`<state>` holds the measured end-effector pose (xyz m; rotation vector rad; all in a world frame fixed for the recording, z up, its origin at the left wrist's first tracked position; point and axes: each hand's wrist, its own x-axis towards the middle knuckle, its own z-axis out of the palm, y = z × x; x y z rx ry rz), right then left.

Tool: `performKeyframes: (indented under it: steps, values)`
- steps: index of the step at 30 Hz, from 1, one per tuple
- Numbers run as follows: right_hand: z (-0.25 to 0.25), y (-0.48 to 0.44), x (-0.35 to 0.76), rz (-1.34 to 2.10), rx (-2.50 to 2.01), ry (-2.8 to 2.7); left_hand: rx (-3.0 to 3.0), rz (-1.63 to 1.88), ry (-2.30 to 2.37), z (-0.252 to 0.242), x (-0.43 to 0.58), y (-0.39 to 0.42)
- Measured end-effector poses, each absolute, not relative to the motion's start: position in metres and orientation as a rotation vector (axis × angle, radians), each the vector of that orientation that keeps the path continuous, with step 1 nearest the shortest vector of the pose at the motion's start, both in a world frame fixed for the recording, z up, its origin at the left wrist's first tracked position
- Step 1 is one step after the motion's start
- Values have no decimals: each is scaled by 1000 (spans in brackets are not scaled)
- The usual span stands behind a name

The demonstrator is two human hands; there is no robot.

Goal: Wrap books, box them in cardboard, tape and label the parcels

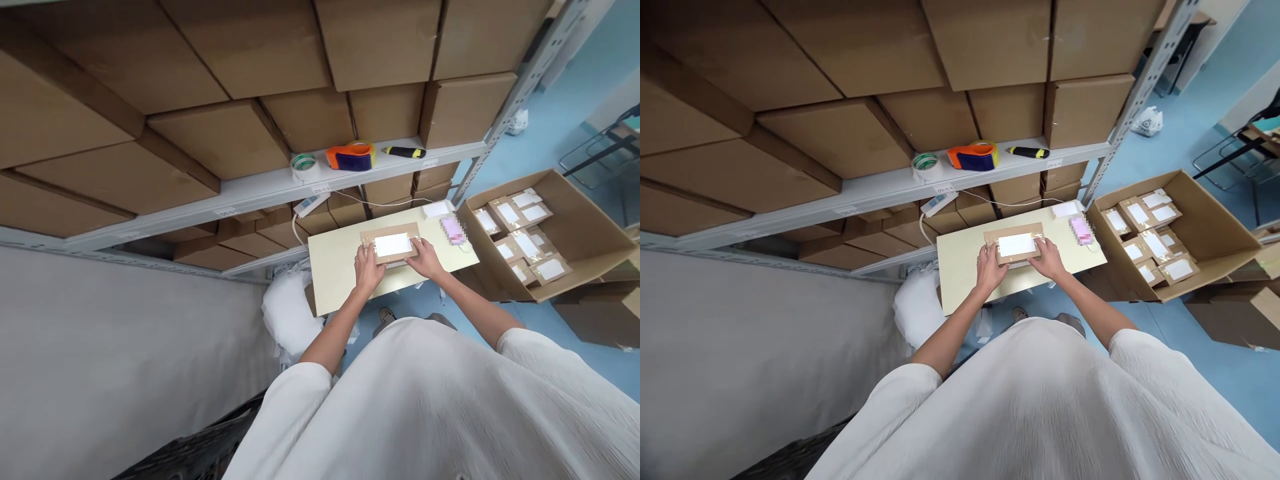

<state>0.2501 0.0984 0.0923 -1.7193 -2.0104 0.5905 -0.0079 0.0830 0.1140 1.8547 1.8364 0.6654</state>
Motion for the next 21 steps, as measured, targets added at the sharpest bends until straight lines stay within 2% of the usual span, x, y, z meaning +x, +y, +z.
performKeyframes:
  steps: [14, 21]
  values:
    - [150, 28, 473, 216, -1813, -1664, 2045, 857, 1390, 158, 225, 87]
    - [157, -13, 578, 135, -1981, -1489, 2134, 751, 1164, 172, 339, 90]
